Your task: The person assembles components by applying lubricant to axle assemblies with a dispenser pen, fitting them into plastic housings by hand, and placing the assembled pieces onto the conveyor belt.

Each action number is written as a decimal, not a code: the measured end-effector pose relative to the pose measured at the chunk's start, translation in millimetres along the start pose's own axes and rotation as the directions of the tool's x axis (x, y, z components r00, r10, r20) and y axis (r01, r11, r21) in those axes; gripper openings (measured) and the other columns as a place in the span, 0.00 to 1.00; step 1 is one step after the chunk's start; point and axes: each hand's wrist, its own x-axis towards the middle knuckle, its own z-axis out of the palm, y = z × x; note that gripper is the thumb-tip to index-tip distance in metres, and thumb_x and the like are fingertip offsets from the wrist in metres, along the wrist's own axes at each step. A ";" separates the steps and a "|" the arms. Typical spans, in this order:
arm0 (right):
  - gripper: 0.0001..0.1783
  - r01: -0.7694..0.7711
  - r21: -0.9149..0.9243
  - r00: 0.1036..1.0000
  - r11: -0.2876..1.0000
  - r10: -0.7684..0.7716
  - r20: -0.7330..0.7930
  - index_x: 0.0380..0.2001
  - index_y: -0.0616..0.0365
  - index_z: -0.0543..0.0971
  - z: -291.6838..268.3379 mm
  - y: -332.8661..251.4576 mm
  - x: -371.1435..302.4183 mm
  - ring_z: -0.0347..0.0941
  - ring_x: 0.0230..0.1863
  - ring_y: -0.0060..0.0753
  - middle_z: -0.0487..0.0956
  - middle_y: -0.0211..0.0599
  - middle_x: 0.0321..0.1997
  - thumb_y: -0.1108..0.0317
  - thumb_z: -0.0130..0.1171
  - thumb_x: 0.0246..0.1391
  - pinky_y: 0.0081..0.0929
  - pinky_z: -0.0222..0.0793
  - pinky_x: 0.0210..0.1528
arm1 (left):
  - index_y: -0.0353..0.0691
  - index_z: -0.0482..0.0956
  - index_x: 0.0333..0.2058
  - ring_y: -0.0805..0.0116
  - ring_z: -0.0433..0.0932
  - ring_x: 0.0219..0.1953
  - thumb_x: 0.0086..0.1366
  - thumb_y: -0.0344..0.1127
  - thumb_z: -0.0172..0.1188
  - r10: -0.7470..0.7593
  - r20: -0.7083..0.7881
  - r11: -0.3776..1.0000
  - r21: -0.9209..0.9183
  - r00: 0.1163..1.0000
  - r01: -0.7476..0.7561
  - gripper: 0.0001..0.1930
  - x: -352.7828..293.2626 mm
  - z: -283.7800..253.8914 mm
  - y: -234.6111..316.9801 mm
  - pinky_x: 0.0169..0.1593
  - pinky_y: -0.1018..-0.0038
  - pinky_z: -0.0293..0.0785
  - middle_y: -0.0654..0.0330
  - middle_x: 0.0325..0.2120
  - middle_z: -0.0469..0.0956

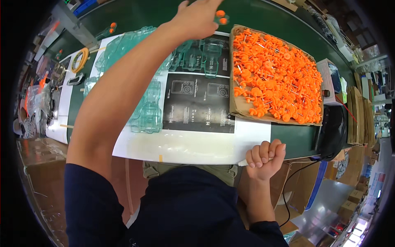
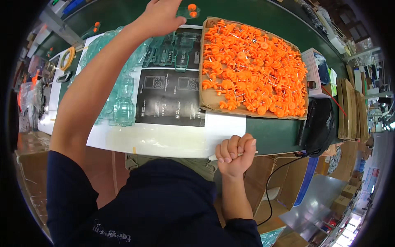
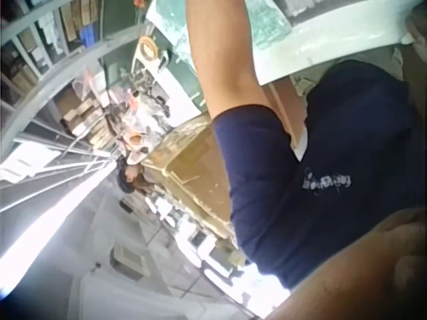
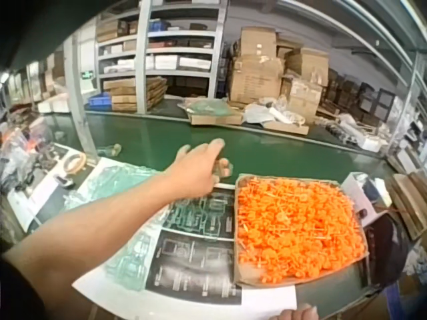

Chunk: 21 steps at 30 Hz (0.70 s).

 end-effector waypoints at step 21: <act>0.22 -0.043 0.009 0.999 0.999 0.043 0.005 0.24 0.48 0.63 3.6 -0.5 6.7 0.54 0.13 0.18 0.61 0.24 0.15 0.54 0.41 0.75 0.21 0.56 0.16 | 0.43 0.77 0.45 0.60 0.73 0.39 0.58 0.29 0.59 0.357 -0.020 0.912 -0.207 0.934 -0.353 0.14 -153.6 -52.3 126.2 0.42 0.67 0.69 0.60 0.39 0.77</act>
